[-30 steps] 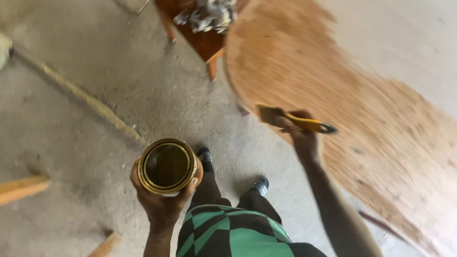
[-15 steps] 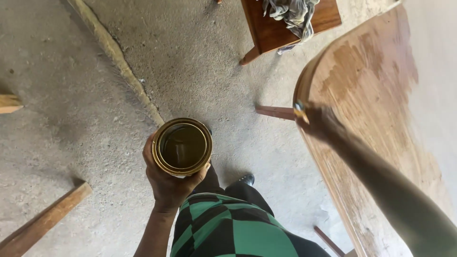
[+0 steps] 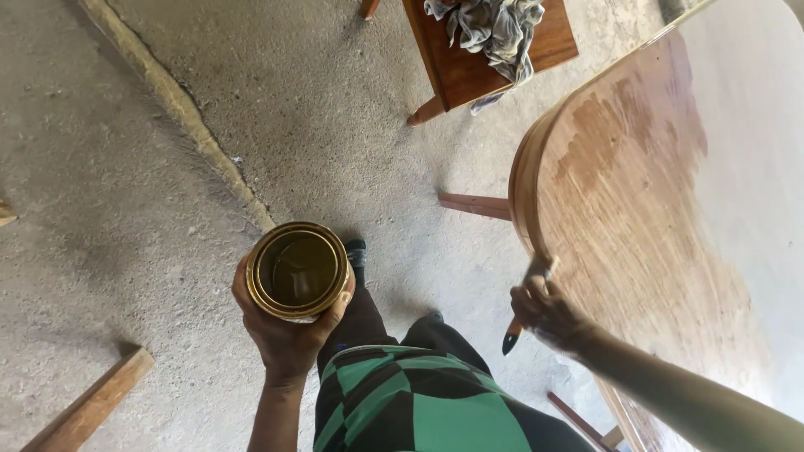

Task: Apply wood stain to the surface and edges of a wooden table using a paint brush.

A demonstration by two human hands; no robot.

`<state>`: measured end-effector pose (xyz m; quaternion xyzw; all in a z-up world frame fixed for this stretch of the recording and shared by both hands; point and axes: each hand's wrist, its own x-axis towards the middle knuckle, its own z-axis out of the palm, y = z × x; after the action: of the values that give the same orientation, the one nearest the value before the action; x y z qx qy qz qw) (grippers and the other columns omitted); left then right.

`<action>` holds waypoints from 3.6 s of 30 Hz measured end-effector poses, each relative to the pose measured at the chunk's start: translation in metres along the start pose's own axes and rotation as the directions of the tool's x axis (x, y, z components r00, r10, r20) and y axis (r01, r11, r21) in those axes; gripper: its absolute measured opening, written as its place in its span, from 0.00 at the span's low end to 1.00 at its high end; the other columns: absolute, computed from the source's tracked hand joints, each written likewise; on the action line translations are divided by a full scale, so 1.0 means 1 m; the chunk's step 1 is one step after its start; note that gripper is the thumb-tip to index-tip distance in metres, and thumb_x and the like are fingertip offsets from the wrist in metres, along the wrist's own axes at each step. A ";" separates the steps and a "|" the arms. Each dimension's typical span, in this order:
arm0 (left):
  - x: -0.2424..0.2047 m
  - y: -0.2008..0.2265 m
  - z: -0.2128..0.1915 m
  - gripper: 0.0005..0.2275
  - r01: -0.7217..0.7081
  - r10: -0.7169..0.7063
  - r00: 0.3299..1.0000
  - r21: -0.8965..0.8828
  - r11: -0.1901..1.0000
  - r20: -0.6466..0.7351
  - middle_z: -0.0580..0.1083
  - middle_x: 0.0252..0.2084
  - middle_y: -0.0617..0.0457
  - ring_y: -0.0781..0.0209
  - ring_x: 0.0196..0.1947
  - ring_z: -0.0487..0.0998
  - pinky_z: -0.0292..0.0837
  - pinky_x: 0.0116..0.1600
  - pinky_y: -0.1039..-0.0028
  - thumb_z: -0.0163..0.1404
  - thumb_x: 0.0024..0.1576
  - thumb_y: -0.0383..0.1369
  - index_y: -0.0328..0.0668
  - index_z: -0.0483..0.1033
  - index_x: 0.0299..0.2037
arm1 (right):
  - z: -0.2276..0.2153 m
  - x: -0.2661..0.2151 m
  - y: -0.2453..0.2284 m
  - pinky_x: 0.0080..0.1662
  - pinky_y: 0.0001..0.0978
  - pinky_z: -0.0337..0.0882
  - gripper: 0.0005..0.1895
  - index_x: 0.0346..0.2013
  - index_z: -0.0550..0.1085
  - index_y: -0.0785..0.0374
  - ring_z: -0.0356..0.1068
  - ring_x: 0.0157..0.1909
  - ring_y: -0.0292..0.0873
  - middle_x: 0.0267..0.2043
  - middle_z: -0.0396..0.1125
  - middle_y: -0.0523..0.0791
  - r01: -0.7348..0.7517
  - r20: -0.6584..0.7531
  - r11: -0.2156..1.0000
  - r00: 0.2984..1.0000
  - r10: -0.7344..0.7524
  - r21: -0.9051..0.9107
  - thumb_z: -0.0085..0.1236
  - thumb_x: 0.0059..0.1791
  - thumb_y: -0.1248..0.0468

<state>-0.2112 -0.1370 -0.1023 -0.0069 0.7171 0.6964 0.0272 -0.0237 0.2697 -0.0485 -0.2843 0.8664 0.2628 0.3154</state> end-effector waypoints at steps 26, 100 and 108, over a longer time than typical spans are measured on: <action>-0.050 -0.005 -0.006 0.48 -0.017 0.023 0.994 0.054 0.998 -0.103 0.65 0.68 0.41 0.48 0.68 0.72 0.69 0.74 0.60 0.68 0.47 0.39 0.37 0.47 0.73 | 0.029 -0.036 -0.006 0.38 0.32 0.80 0.04 0.37 0.75 0.57 0.69 0.40 0.42 0.41 0.66 0.43 -0.237 0.086 0.906 0.971 0.221 0.350 0.61 0.49 0.68; -0.030 -0.023 0.005 0.47 0.118 -0.109 0.977 0.043 0.992 -0.183 0.66 0.65 0.43 0.50 0.65 0.72 0.71 0.70 0.61 0.68 0.43 0.35 0.38 0.49 0.71 | -0.072 0.160 0.211 0.20 0.27 0.65 0.15 0.42 0.78 0.57 0.65 0.18 0.34 0.28 0.73 0.42 -0.565 0.443 0.677 0.816 0.371 0.473 0.50 0.56 0.51; -0.006 -0.026 -0.001 0.47 0.099 -0.083 0.978 0.077 0.992 -0.193 0.65 0.66 0.43 0.50 0.66 0.71 0.69 0.70 0.61 0.69 0.42 0.34 0.38 0.50 0.71 | -0.042 0.202 0.254 0.25 0.26 0.67 0.08 0.42 0.78 0.61 0.64 0.26 0.36 0.33 0.70 0.44 -0.471 -0.082 0.858 0.865 0.495 0.207 0.54 0.57 0.61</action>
<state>-0.2039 -0.1393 -0.1281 -0.1048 0.7449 0.6589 -0.0091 -0.3364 0.3549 -0.0907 -0.0447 0.9489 0.2350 0.2058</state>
